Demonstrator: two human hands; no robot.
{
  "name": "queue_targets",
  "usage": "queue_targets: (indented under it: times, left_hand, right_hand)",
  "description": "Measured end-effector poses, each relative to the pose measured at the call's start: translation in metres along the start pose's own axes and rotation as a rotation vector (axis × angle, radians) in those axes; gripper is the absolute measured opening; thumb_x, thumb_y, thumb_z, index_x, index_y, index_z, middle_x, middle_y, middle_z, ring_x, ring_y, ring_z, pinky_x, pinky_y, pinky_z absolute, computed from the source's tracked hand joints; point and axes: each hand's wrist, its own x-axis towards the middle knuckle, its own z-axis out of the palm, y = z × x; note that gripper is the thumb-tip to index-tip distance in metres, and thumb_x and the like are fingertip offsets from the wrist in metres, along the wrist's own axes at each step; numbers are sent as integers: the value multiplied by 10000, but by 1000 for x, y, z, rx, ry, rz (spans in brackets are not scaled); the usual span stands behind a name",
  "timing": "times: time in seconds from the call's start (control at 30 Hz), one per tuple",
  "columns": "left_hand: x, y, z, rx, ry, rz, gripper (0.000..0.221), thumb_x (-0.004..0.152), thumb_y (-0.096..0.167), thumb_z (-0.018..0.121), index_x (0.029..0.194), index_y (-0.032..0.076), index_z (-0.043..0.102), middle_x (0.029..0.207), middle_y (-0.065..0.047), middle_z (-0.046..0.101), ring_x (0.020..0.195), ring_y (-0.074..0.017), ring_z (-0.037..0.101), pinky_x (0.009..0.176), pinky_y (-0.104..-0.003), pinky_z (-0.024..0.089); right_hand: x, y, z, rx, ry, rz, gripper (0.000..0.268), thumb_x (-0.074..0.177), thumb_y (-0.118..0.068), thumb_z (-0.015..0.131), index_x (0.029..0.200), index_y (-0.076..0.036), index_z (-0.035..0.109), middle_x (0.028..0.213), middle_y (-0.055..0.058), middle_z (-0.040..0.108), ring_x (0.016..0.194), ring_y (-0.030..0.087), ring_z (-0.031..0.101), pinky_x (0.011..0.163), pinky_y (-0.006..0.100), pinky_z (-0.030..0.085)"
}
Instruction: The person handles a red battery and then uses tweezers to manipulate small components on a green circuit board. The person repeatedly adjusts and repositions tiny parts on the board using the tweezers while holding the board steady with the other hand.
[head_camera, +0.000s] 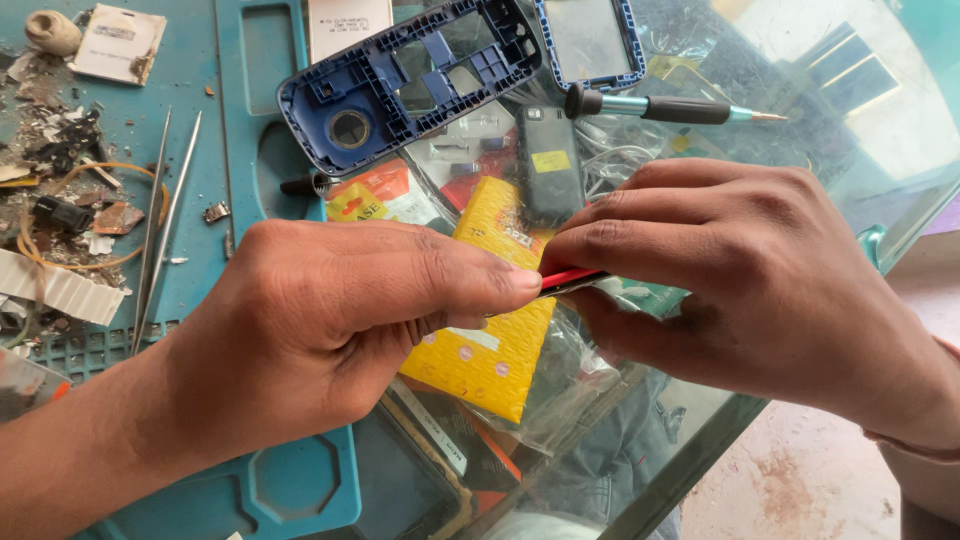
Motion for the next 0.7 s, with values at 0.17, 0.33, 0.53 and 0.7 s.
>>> queue_targets:
  times: [0.17,0.33,0.53,0.7]
  left_hand:
    - [0,-1,0,0,-6,-1,413,825,-152,623,1166,72,692,1097,-108,759,1047,-236,773,885,-314,611]
    - [1,0,0,1,-5,-7,419,824,-149,626,1171,76,695,1101,-108,759,1052,-235,776,878,-318,583]
    - [1,0,-1,-8,-2,-1,401,835,-143,629,1171,70,686,1099,-112,754,1053,-239,771,880,-317,580]
    - [1,-1,0,5,-4,10,396,838,-149,626,1166,64,689,1107,-119,758,1058,-245,776,890,-324,582]
  right_hand:
    - [-1,0,2,-12,16,-11,275,764,-153,808,1019,-76,737,932,59,733,782,258,680,655,367,529]
    - [0,1,2,-6,18,-9,280,762,-147,809,1023,-78,738,931,55,734,782,257,682,660,369,533]
    - [1,1,2,-11,29,-17,271,761,-144,802,1018,-87,733,935,53,730,789,256,682,661,369,530]
    - [-1,1,2,-24,28,-16,292,753,-154,808,1025,-81,733,927,60,725,786,263,677,656,371,528]
